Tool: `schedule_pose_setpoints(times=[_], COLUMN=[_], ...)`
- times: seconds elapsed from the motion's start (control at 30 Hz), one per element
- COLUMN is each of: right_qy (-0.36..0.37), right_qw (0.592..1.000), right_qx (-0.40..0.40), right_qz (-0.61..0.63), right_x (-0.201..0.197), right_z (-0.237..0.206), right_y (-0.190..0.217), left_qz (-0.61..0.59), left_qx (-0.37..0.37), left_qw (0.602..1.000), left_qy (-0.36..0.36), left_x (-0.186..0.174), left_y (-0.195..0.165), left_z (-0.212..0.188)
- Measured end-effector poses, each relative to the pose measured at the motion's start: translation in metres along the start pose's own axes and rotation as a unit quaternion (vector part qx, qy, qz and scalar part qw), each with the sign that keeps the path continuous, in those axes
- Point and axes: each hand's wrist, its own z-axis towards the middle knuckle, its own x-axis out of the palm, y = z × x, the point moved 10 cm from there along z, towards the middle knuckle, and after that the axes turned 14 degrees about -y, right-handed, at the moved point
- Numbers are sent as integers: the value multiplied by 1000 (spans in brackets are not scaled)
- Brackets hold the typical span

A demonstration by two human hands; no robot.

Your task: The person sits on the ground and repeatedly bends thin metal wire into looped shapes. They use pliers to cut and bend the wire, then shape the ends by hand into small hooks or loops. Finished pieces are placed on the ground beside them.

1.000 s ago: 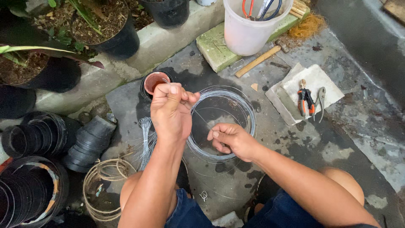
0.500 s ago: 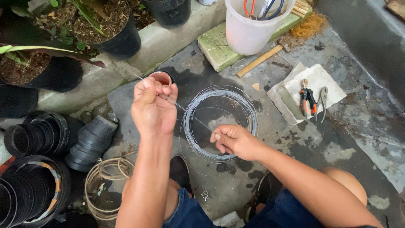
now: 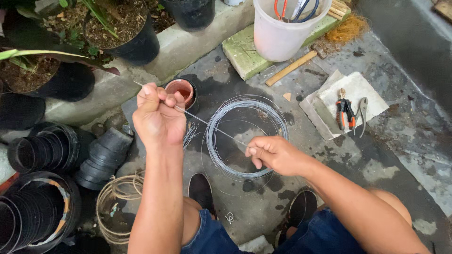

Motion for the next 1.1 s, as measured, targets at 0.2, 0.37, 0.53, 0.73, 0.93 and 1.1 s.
schedule_pose_setpoints(times=[0.2,0.37,0.53,0.73,0.93,1.1], right_qy=[19,53,11,-122,-182,-183], right_qw=[988,981,992,977,940,912], right_qx=[-16,-6,-10,-69,-143,-230], right_qz=[150,186,128,-163,-251,-286], right_x=[11,13,-10,-67,-103,-110], right_z=[2,3,9,21,17,5], right_y=[-2,-7,-6,15,39,48], left_qz=[-80,-87,-10,184,477,653], left_qx=[9,-7,-34,71,497,628], left_qw=[997,996,999,970,724,335], left_qy=[11,11,-21,-140,30,258], left_x=[1,-4,-12,-24,51,91], left_y=[-6,-4,16,27,16,78], left_z=[4,16,28,3,-113,-151])
